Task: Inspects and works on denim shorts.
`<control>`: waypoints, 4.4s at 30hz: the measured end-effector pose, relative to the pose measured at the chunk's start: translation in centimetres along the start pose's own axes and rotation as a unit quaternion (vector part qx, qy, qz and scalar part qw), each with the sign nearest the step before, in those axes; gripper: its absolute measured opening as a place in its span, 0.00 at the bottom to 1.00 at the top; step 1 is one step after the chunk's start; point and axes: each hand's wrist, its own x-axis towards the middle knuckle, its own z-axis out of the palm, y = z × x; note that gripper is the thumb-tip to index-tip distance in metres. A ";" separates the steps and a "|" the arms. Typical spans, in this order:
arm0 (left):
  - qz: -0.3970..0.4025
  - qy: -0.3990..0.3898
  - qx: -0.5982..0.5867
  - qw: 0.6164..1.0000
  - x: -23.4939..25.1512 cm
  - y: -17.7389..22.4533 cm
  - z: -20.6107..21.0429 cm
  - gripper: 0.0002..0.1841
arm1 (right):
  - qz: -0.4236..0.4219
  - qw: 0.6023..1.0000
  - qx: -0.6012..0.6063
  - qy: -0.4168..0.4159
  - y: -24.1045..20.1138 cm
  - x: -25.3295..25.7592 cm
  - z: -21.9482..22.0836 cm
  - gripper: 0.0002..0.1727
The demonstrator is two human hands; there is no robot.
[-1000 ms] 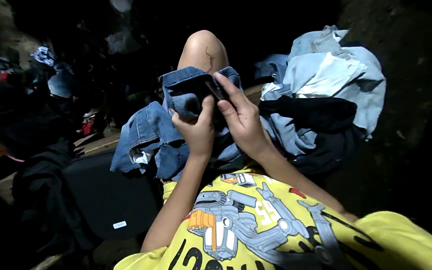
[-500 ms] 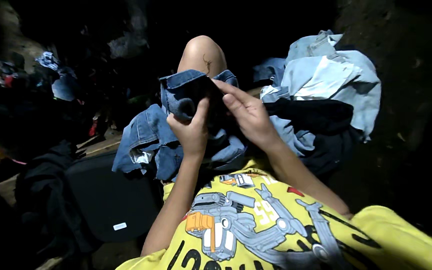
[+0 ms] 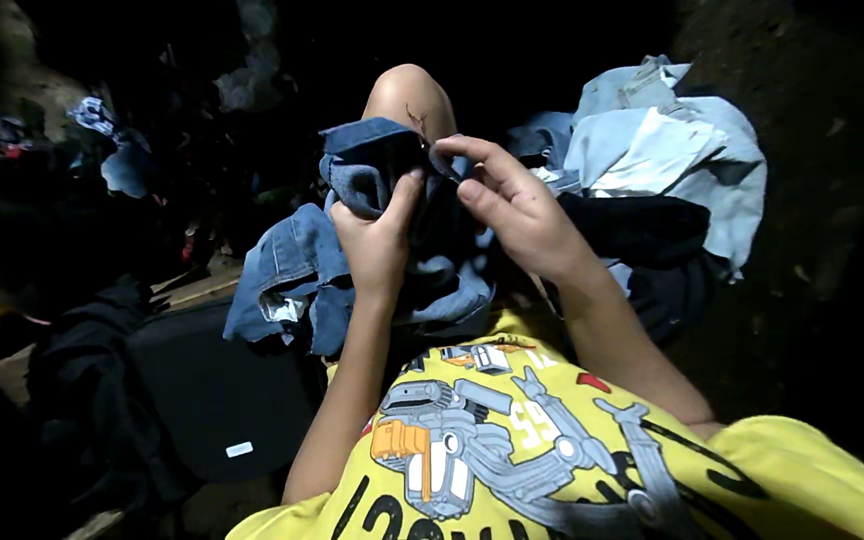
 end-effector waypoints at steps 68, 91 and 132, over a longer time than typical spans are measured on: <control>0.046 -0.113 0.238 0.963 0.6 2.3 -5.6 0.17 | 0.028 0.996 0.008 -0.089 6.4 2.9 -3.9 0.13; 0.311 -0.168 0.259 0.899 -1.5 5.1 -1.6 0.15 | -0.216 0.937 0.032 0.272 1.3 1.5 -9.9 0.15; 0.324 -0.152 0.365 0.860 -3.5 1.9 -9.7 0.09 | -0.088 0.993 -0.080 -0.007 0.7 -2.0 -1.3 0.21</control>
